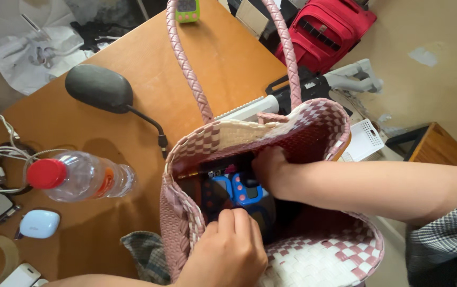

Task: The person packs a woven tote bag with daily essentials from a cluttered table. They place a dark bottle, a water bottle, several small blue and pink electronic devices, a hairbrush, and a small box into the bag one by one.

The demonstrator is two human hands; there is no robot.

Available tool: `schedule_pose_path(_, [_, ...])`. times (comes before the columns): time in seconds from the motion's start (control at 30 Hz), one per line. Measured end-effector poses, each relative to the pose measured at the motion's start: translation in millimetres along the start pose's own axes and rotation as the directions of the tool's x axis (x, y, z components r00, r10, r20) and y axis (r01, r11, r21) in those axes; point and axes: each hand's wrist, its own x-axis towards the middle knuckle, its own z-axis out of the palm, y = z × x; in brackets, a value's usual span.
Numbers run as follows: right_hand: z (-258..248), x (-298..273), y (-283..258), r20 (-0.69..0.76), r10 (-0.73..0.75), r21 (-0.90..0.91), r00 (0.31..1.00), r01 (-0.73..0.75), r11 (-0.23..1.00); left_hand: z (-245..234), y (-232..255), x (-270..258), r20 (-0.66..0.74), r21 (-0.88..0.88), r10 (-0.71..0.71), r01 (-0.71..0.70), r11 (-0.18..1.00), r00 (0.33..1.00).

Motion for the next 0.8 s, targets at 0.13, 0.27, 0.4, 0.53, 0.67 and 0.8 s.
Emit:
schedule_pose_path(0.13, [-4.8, -2.0, 16.2, 0.014, -0.153, 0.132, 0.988, 0.150, 0.980, -1.9, -3.6, -1.9, 0.005, -0.034, 0.028, -0.028, 0.999, 1.000])
schedule_pose_path(0.27, [-8.9, -8.0, 23.5, 0.018, -0.212, 0.188, 0.977, 0.205, 0.961, -7.1, -8.6, -0.5, 0.033, -0.081, 0.049, -0.046, 0.996, 0.998])
schedule_pose_path(0.4, [-6.9, -8.1, 20.9, 0.012, -0.136, 0.018, 0.991, 0.136, 0.991, -10.9, -9.1, -0.2, 0.064, -0.087, 0.051, -0.046, 0.995, 0.997])
schedule_pose_path(0.53, [-3.6, -3.0, 24.0, 0.088, -0.035, -0.024, 0.995, 0.038, 0.999, -14.1, -10.5, -1.7, 0.068, -0.100, 0.055, -0.048, 0.994, 0.996])
schedule_pose_path(0.67, [-12.2, 10.5, 34.0, 0.044, 0.046, 0.056, 0.998, -0.048, 0.997, -14.8, -11.5, -2.6, 0.066, -0.086, 0.049, -0.043, 0.995, 0.997])
schedule_pose_path(0.8, [-18.0, 20.0, 37.1, 0.096, 0.043, 0.065, 0.994, -0.049, 0.997, -15.6, -11.5, -4.2, 0.077, -0.120, 0.034, -0.025, 0.992, 0.996])
